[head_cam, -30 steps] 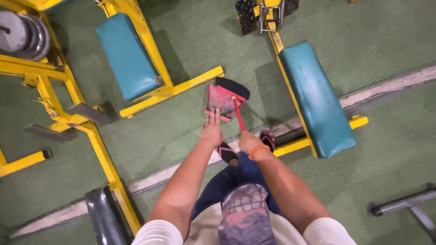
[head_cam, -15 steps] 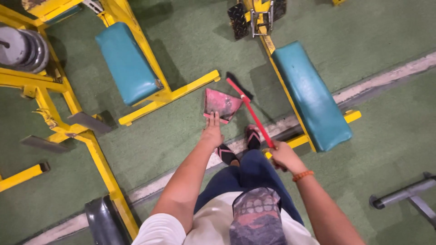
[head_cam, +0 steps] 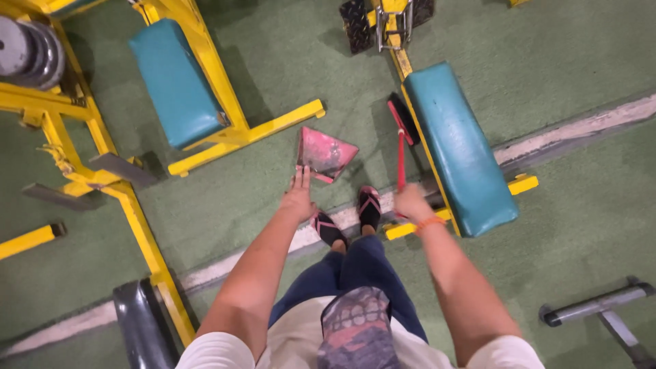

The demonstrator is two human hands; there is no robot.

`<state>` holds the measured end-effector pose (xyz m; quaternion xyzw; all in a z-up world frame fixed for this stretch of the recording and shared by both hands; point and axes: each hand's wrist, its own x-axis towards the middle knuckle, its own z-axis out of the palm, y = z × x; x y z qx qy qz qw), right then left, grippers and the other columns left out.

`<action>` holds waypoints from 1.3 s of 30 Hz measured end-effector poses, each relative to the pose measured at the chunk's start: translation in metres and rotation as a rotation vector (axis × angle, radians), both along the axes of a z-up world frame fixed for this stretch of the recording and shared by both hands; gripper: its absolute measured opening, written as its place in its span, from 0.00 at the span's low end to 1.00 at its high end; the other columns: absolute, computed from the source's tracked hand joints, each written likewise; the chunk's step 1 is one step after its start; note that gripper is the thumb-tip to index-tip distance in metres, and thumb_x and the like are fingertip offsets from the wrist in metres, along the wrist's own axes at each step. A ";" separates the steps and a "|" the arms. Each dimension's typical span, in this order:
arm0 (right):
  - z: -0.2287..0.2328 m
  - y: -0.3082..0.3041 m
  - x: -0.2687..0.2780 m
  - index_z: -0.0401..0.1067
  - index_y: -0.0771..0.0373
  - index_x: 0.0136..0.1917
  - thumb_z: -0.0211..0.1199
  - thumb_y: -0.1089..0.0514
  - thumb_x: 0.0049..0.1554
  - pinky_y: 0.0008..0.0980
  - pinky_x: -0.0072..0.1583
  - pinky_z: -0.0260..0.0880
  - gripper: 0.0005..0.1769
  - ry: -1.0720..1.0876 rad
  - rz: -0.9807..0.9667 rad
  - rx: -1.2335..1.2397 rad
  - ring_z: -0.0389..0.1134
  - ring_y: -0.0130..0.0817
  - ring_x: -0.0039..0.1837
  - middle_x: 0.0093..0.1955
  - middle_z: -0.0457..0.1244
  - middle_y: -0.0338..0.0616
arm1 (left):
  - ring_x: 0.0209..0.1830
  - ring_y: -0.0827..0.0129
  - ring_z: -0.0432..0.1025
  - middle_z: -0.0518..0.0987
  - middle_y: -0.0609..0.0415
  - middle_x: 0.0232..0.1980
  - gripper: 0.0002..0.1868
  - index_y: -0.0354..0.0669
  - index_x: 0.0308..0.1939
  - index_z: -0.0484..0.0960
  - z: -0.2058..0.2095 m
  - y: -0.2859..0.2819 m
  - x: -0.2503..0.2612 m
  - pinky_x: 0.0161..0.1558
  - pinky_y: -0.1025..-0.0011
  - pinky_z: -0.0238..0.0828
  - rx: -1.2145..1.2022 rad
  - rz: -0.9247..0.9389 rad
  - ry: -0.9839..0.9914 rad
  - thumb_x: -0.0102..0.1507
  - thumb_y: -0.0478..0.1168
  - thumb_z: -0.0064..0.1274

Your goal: Sweep the floor area between gym equipment using a small brush and a dustpan.

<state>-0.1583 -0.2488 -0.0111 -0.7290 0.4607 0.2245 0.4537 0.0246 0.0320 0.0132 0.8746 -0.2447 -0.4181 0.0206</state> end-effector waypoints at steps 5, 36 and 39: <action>0.069 0.055 0.046 0.74 0.90 0.51 0.59 0.62 0.55 0.53 0.58 0.73 0.22 -0.040 0.546 0.010 0.73 0.65 0.55 0.44 0.69 0.76 | 0.84 0.45 0.41 0.32 0.44 0.85 0.59 0.45 0.82 0.28 0.009 -0.014 -0.005 0.71 0.38 0.56 -0.009 0.025 0.016 0.61 0.43 0.58; -0.086 -0.022 0.012 0.81 0.66 0.51 0.61 0.46 0.55 0.51 0.55 0.73 0.23 0.095 0.510 0.178 0.74 0.55 0.56 0.46 0.72 0.57 | 0.84 0.47 0.40 0.33 0.47 0.85 0.56 0.49 0.83 0.28 0.022 -0.040 -0.006 0.71 0.39 0.55 0.038 0.188 0.025 0.63 0.45 0.54; 0.141 -0.097 0.070 0.76 0.71 0.58 0.55 0.63 0.61 0.17 0.26 0.58 0.15 0.053 -0.090 0.522 0.59 0.27 0.23 0.24 0.58 0.41 | 0.84 0.47 0.40 0.33 0.48 0.85 0.56 0.50 0.83 0.29 0.026 -0.039 -0.008 0.71 0.39 0.56 0.038 0.190 0.024 0.63 0.45 0.53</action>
